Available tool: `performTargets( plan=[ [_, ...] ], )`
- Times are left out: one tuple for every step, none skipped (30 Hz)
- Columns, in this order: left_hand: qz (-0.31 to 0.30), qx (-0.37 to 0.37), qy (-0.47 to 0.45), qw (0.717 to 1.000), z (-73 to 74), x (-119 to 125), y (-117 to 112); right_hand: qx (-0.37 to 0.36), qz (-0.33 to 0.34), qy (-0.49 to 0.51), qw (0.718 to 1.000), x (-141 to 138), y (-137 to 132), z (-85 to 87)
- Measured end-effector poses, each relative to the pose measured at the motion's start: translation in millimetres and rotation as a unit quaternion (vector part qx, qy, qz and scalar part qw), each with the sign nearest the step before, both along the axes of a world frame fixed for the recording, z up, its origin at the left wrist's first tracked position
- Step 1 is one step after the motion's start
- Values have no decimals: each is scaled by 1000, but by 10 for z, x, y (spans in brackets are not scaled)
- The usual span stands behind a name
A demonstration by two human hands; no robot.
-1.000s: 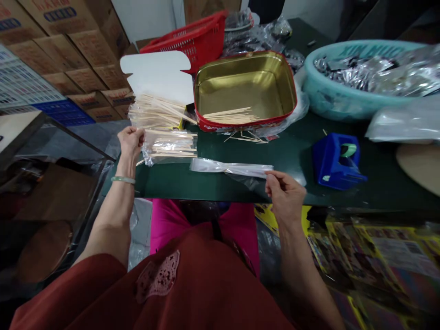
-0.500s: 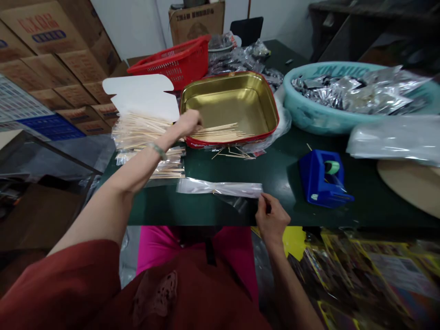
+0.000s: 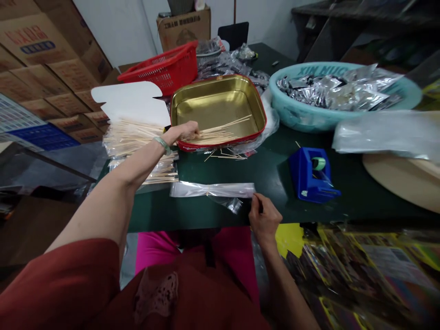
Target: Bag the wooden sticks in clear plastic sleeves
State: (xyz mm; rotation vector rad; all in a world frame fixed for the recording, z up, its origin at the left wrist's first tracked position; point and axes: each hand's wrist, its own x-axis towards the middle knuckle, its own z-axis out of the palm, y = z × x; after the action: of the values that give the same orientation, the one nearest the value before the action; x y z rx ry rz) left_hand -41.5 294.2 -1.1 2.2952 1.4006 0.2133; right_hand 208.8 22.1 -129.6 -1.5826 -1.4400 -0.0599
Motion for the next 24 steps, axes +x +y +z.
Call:
performTargets(
  plan=[
    [9,0,-5,1000,39,-12,-23,1,2,1,1000,-1,2,-4],
    [20,1,-7,1000,85,-18,-53,1,3,4,1000,0,4,-9],
    [31,7,-16,999,136,-20,-91,0,5,8,1000,4,6,-12],
    [41,22,-54,997,191,-19,-138,-2,7,15,1000,11,9,-11],
    [49,37,-107,992,247,-14,-196,-5,12,26,1000,21,14,1],
    [55,49,-168,983,300,-3,-268,-7,20,40,999,30,23,28],
    [55,53,-232,970,347,14,-355,-6,30,55,998,39,37,76],
    [46,47,-291,954,382,39,-458,0,42,71,997,42,60,149],
    [28,31,-339,940,402,71,-574,6,57,88,994,38,92,247],
    [3,8,-374,928,403,112,-701,12,72,107,992,24,137,368],
    [-28,-20,-392,919,384,157,-832,14,89,129,988,-2,196,509],
    [-59,-52,-398,914,345,205,-960,10,109,156,982,-39,269,662],
    [-84,-85,-398,910,289,253,-1079,1,133,188,973,-86,355,818],
    [-104,-115,-392,907,217,297,-1182,-14,167,218,961,-139,451,967],
    [-117,-140,-388,903,136,336,-1266,-29,204,246,947,-196,552,1102],
    [-124,-159,-384,901,49,367,-1328,-43,239,267,932,-252,652,1217],
    [-127,-171,-379,901,-37,391,-1370,-53,272,282,918,-305,745,1306],
    [-126,-178,-374,902,-120,406,-1395,-59,300,292,906,-350,825,1371],
    [-123,-182,-368,904,-195,413,-1406,-63,322,297,897,-387,889,1411],
    [-121,-185,-362,906,-259,413,-1409,-65,338,296,891,-415,935,1430],
    [-120,-186,-357,908,-312,407,-1407,-65,347,291,889,-434,963,1433],
    [-120,-186,-354,909,-352,395,-1406,-64,348,283,891,-445,977,1423],
    [-121,-183,-354,909,-381,379,-1406,-59,342,273,897,-448,978,1407],
    [-124,-179,-354,910,-400,360,-1409,-53,329,264,905,-446,972,1386]
  ],
)
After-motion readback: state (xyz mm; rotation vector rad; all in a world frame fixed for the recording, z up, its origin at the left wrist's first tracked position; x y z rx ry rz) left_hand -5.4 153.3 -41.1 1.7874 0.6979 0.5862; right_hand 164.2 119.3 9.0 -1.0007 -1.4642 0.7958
